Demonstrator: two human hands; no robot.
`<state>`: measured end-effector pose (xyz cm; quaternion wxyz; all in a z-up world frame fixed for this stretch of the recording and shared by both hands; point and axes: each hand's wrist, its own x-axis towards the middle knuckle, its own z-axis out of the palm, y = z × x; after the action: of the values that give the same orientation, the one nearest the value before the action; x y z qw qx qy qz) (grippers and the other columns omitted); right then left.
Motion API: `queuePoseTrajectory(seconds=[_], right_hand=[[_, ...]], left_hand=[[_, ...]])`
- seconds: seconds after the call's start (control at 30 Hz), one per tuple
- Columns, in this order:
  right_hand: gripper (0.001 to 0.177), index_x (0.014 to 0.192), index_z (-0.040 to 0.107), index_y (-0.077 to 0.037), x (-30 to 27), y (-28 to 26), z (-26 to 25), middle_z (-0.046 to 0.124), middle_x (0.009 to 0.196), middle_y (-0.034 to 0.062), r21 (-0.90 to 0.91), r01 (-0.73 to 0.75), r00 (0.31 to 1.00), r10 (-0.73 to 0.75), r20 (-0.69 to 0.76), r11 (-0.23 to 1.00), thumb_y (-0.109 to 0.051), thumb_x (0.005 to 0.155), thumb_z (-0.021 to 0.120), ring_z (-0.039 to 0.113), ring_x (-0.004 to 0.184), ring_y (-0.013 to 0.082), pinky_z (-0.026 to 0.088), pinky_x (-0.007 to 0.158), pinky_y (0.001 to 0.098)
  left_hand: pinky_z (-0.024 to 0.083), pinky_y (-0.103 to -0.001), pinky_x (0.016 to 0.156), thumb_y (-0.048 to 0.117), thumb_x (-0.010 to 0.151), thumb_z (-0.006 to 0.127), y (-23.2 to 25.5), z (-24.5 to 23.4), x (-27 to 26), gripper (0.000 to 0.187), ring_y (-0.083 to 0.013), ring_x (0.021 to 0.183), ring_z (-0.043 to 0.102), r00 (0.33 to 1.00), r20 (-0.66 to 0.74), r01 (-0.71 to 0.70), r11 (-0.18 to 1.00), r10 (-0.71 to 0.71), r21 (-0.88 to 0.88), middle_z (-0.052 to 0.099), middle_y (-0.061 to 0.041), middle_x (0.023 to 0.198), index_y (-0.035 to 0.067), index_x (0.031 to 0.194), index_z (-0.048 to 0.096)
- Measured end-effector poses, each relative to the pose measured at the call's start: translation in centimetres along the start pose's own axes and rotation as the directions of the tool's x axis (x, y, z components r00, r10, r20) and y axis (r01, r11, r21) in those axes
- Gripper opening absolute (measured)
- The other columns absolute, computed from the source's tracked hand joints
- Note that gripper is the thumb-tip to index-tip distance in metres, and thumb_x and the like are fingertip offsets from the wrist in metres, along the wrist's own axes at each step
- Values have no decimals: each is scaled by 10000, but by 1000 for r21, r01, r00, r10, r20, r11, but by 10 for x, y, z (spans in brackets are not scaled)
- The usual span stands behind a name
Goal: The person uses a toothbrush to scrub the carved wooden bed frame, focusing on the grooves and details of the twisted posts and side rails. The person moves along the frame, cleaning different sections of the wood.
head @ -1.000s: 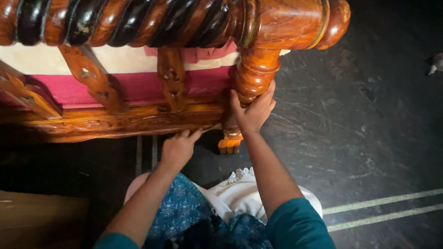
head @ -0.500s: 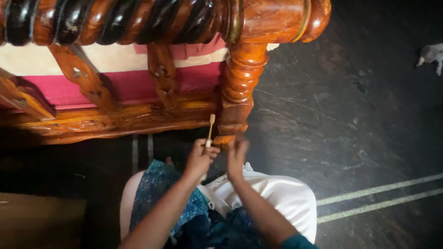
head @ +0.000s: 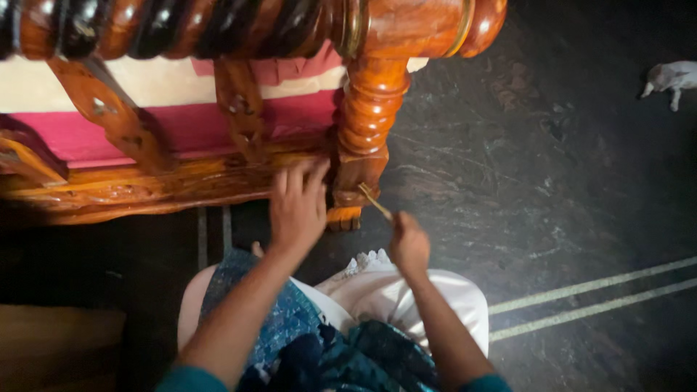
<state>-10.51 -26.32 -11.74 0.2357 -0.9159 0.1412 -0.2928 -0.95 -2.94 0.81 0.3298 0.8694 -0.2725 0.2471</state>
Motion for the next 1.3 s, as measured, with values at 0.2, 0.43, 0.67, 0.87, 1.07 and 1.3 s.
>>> queuePoseTrajectory(seconds=[0.2, 0.43, 0.67, 0.87, 1.07, 1.3], right_hand=[[167, 988, 680, -172, 32, -20, -1, 718, 896, 76, -330, 77, 982, -13, 191, 941, -96, 866, 596, 702, 850, 333, 535, 750, 470], [202, 1023, 653, -157, 34, -56, 21, 712, 923, 100, -416, 240, 904, -46, 426, 877, -119, 828, 622, 714, 800, 327, 552, 682, 459], [221, 1037, 660, -146, 27, -34, -15, 698, 890, 92, -308, 222, 954, -141, 265, 925, -100, 825, 618, 697, 793, 339, 536, 665, 474], [425, 1136, 672, -170, 28, -25, -18, 724, 952, 112, -258, 496, 767, -279, 578, 829, -133, 713, 649, 709, 851, 345, 559, 723, 468], [463, 1202, 640, -210, 5, -11, -22, 716, 1066, 97, -293, 345, 763, -84, 641, 892, -128, 746, 648, 714, 881, 351, 563, 692, 479], [275, 1108, 653, -205, -31, -2, -15, 730, 1010, 82, -200, 127, 892, -24, 452, 971, -108, 863, 576, 702, 865, 371, 553, 704, 483]], left_hand=[[367, -481, 1143, 179, 843, 712, -39, 27, 43, 567, -385, 1315, 493, 955, 205, -223, 975, 215, 18, 568, -182, 1379, 16, 1371, 585], [366, -464, 1144, 149, 872, 709, -58, 42, 40, 518, -371, 1315, 499, 954, 248, -165, 986, 166, -25, 571, -156, 1410, 53, 1366, 591], [322, -485, 1189, 176, 804, 735, -52, 36, 35, 593, -365, 1370, 465, 947, 252, -212, 977, 200, 23, 538, -182, 1412, 29, 1346, 546], [298, -492, 1257, 75, 936, 578, -55, 61, -18, 396, -281, 1452, 461, 932, 111, -358, 923, 345, 139, 587, -99, 1432, 136, 1322, 640], [311, -511, 1184, 85, 882, 545, -60, 73, -42, 509, -281, 1378, 484, 922, 215, -369, 896, 321, 248, 603, -83, 1415, 166, 1373, 654], [370, -495, 1145, 93, 826, 619, -54, 66, -37, 365, -265, 1347, 520, 970, 189, -175, 979, 153, 107, 642, -53, 1342, 137, 1181, 694]])
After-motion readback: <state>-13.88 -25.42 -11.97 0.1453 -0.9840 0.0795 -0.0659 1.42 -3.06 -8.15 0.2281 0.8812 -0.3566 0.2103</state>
